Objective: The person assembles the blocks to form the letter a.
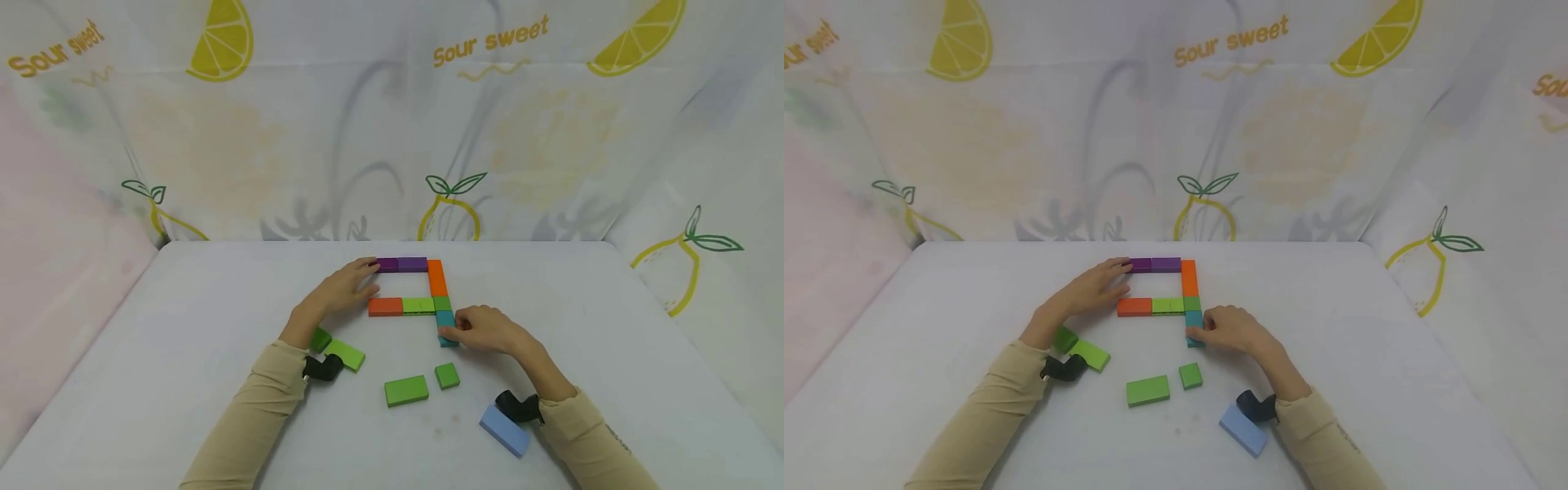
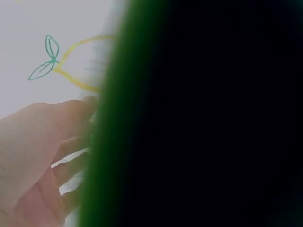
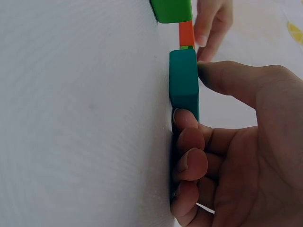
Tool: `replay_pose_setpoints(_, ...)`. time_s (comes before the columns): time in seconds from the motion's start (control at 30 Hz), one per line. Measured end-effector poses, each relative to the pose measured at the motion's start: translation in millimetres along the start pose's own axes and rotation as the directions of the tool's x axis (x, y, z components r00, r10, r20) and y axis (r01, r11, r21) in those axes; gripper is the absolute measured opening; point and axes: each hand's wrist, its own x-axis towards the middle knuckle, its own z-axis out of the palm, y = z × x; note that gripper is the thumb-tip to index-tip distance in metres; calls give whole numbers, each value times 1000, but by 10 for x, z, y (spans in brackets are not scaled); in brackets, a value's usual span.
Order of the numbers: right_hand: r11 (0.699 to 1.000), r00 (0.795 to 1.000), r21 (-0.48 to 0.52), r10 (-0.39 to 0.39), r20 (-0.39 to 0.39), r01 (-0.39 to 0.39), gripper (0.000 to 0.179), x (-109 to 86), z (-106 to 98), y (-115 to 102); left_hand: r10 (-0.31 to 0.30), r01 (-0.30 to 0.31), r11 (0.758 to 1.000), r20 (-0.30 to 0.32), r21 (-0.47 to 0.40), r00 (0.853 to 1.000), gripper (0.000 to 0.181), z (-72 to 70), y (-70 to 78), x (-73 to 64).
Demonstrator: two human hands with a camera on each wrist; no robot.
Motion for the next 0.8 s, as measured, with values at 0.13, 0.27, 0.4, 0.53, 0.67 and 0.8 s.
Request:
replay_pose_setpoints(0.13, 1000, 1000, 0, -8, -6, 8, 40, -2, -3, 1, 17, -17, 1000, -13, 8, 1000, 52, 8, -5, -1)
replay_pose_setpoints(0.27, 1000, 1000, -3, -12, -5, 12, 40, 0, -10, -1, 19, -19, 1000, -16, 4, 1000, 51, -2, 2, -11)
replay_pose_setpoints(0.4, 1000, 1000, -9, -5, -4, 5, 40, 1, -12, -6, 30, -30, 1000, -15, 6, 999, 51, -18, 12, -21)
replay_pose_setpoints(0.53, 1000, 1000, -10, -3, -3, 3, 39, -3, -11, -13, 25, -25, 1000, -7, 8, 1000, 50, -33, 24, -32)
replay_pose_setpoints(0.67, 1000, 1000, -10, -5, -1, 5, 39, -5, -10, -12, 24, -24, 1000, -6, 0, 1000, 50, -39, 28, -40)
replay_pose_setpoints(0.8, 1000, 1000, -15, -11, -5, 11, 39, 4, -8, 1, 44, -44, 999, -16, -2, 999, 49, -57, 27, -39)
